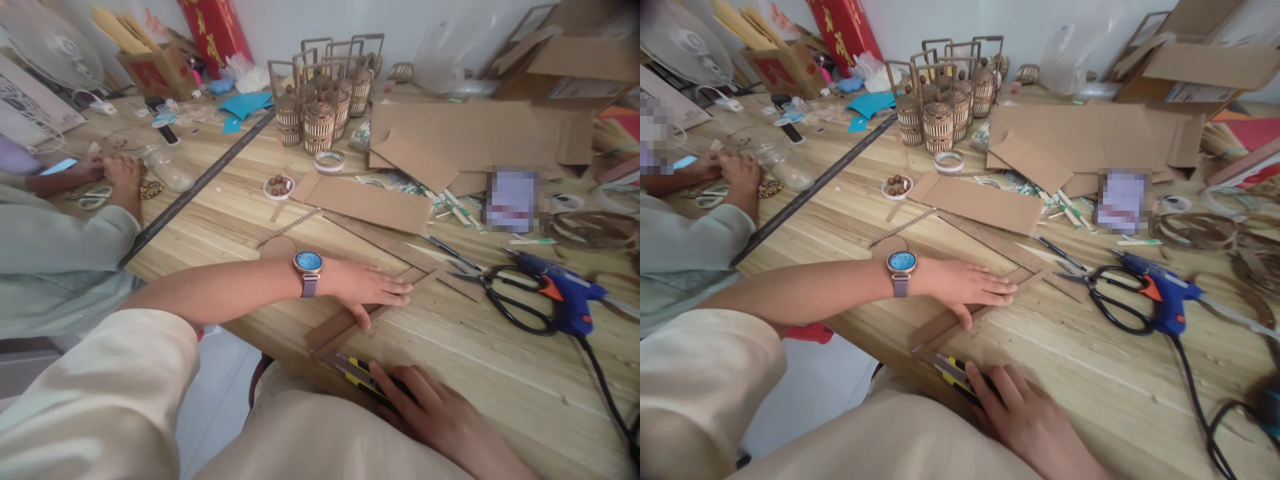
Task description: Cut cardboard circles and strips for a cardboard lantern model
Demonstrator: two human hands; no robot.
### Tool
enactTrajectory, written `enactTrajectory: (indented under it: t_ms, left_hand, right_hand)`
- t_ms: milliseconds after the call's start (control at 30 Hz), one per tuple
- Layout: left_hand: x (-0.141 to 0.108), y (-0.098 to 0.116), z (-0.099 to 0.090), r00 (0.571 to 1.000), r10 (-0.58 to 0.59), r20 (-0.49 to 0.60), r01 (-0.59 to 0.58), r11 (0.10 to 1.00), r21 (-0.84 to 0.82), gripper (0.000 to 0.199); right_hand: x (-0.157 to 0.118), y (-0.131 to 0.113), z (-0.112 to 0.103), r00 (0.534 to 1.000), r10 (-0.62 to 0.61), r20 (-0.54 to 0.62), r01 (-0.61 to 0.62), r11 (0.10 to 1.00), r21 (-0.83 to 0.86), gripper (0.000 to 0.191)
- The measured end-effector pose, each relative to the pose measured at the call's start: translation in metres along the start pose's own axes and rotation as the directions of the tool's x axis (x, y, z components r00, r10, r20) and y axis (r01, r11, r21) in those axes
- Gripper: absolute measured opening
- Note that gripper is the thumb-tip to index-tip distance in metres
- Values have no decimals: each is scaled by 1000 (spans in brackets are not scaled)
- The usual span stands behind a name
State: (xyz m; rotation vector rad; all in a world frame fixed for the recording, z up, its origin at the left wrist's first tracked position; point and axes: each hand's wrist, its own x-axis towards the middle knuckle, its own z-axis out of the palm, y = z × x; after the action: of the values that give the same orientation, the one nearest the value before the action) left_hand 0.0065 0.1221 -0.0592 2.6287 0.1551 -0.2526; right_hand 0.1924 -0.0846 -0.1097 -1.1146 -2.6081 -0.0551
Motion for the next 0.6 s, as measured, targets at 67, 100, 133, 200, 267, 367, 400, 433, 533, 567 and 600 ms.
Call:
enactTrajectory:
  t_ms: [67,100,133,200,267,367,400,433,533,567,600]
  left_hand:
    - [0,-2,1,1000,7,-13,-7,1000,-26,81]
    - [0,-2,1,1000,6,-15,-6,999,-34,81]
    - [0,-2,1,1000,3,-13,-4,999,-39,81]
    - [0,-2,0,1000,-5,-2,5,999,-38,82]
    - [0,0,0,1000,-12,0,12,999,-35,82]
    - [1,3,0,999,-8,-37,6,999,-45,81]
    - [0,4,-1,999,-8,-49,6,999,-46,80]
    - [-1,5,-3,999,-9,-54,7,999,-40,80]
    - [-10,9,-15,997,-27,-66,27,1000,-3,81]
    - [-15,12,-19,995,-50,-91,51,999,8,79]
    - [-21,15,-24,987,-91,-133,94,995,15,72]
  right_hand:
    - [5,0,-5,999,-19,-29,19,1000,-4,36]
    - [10,0,-8,998,-42,-41,42,999,-7,37]
    - [14,0,-11,996,-77,-39,77,997,-4,37]
    - [23,0,-17,986,-166,7,166,986,18,40]
    - [29,-1,-19,977,-212,36,211,977,38,41]
    - [31,-3,-16,988,-155,-5,155,988,10,40]
    - [29,-2,-14,990,-141,4,141,990,2,39]
    - [27,-1,-14,991,-131,17,131,991,-1,38]
    - [12,11,-22,995,-97,34,96,995,25,32]
    - [3,17,-28,997,-77,31,76,996,39,32]
    - [-8,25,-34,999,-42,30,41,998,47,34]
